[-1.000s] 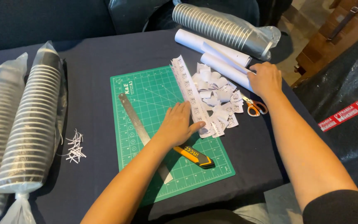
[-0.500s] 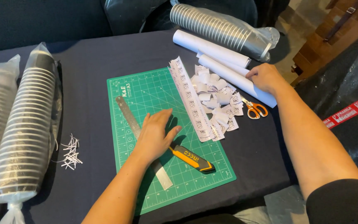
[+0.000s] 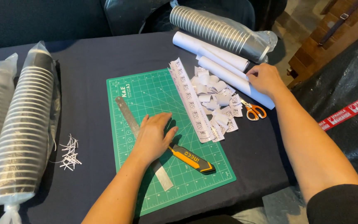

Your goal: Cutting individual labels from a printed strip using a utility knife, ruler, and scissors on a cutting mat.

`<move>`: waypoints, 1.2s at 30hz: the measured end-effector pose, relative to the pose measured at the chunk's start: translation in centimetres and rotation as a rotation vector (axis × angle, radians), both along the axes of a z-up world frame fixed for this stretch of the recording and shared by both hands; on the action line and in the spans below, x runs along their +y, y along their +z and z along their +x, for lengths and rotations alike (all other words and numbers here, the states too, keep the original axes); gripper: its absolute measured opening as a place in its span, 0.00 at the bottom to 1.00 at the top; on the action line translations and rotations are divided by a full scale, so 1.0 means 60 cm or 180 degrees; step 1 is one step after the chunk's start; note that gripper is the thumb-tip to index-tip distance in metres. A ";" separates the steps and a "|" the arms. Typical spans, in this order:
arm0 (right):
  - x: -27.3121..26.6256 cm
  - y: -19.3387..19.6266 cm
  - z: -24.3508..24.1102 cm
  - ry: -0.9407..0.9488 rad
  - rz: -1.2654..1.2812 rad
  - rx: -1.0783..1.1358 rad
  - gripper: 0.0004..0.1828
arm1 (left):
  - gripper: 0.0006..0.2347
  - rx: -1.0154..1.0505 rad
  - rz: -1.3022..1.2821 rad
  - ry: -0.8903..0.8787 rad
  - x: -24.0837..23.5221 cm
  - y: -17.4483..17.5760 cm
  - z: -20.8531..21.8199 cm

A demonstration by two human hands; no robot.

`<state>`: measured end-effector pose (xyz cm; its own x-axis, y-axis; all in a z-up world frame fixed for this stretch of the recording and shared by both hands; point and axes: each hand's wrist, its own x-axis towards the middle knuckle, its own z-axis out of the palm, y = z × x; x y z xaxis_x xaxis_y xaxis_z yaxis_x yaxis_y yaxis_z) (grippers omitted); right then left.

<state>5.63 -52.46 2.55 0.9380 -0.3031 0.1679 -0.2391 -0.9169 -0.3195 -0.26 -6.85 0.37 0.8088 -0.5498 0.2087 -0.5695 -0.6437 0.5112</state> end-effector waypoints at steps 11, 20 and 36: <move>0.078 0.058 -0.086 0.0094 -0.0082 0.0421 0.22 | 0.21 -0.0243 0.0098 -0.0066 0.000 -0.006 0.001; 0.087 0.033 -0.093 0.0163 -0.0488 0.0554 0.31 | 0.21 -0.0260 0.0098 -0.0028 0.001 -0.016 0.003; 0.097 0.080 -0.118 -0.0148 0.0078 0.0336 0.36 | 0.48 0.0040 0.0857 -0.0511 -0.097 0.043 -0.013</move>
<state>-1.46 -46.64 7.32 0.9349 -0.3495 0.0609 -0.3147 -0.8962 -0.3126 -1.05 -12.67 2.96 0.7088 -0.7048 0.0288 -0.6695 -0.6593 0.3423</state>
